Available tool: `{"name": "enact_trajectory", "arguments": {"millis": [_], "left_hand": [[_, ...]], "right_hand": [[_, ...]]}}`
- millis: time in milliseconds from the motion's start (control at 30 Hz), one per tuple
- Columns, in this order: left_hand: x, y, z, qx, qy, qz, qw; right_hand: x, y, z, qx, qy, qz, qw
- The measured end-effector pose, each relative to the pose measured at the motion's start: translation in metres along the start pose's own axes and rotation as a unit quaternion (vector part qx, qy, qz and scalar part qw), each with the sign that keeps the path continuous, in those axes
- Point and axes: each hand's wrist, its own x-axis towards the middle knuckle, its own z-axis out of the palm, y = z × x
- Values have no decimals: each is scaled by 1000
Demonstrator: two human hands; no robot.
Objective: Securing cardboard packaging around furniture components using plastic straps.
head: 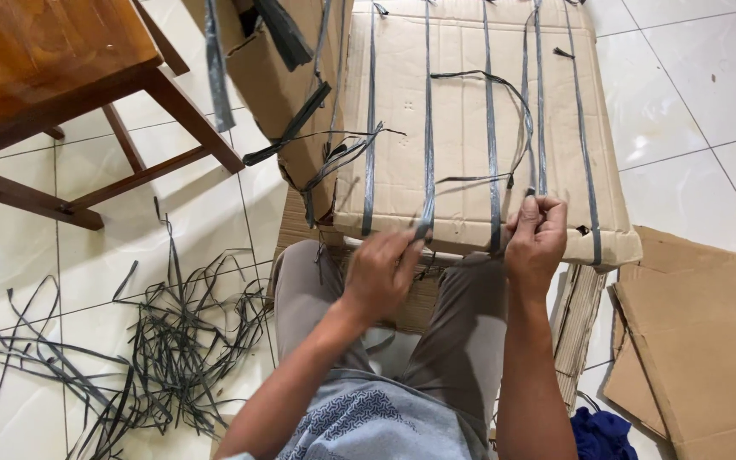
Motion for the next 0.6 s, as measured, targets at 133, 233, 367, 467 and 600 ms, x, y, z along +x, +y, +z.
{"name": "enact_trajectory", "arguments": {"millis": [133, 233, 367, 467, 600], "left_hand": [[40, -16, 18, 34, 0, 42, 999], [62, -39, 38, 93, 4, 80, 992], [83, -54, 58, 179, -22, 85, 980], [88, -63, 67, 218, -90, 66, 970], [104, -69, 72, 269, -180, 25, 946]], "right_hand": [[-7, -27, 1, -3, 1, 4, 1000], [-8, -23, 1, -34, 19, 0, 999], [-7, -15, -2, -59, 3, 13, 998], [-9, -16, -4, -83, -18, 18, 996], [-11, -26, 1, -136, -7, 14, 991]]}}
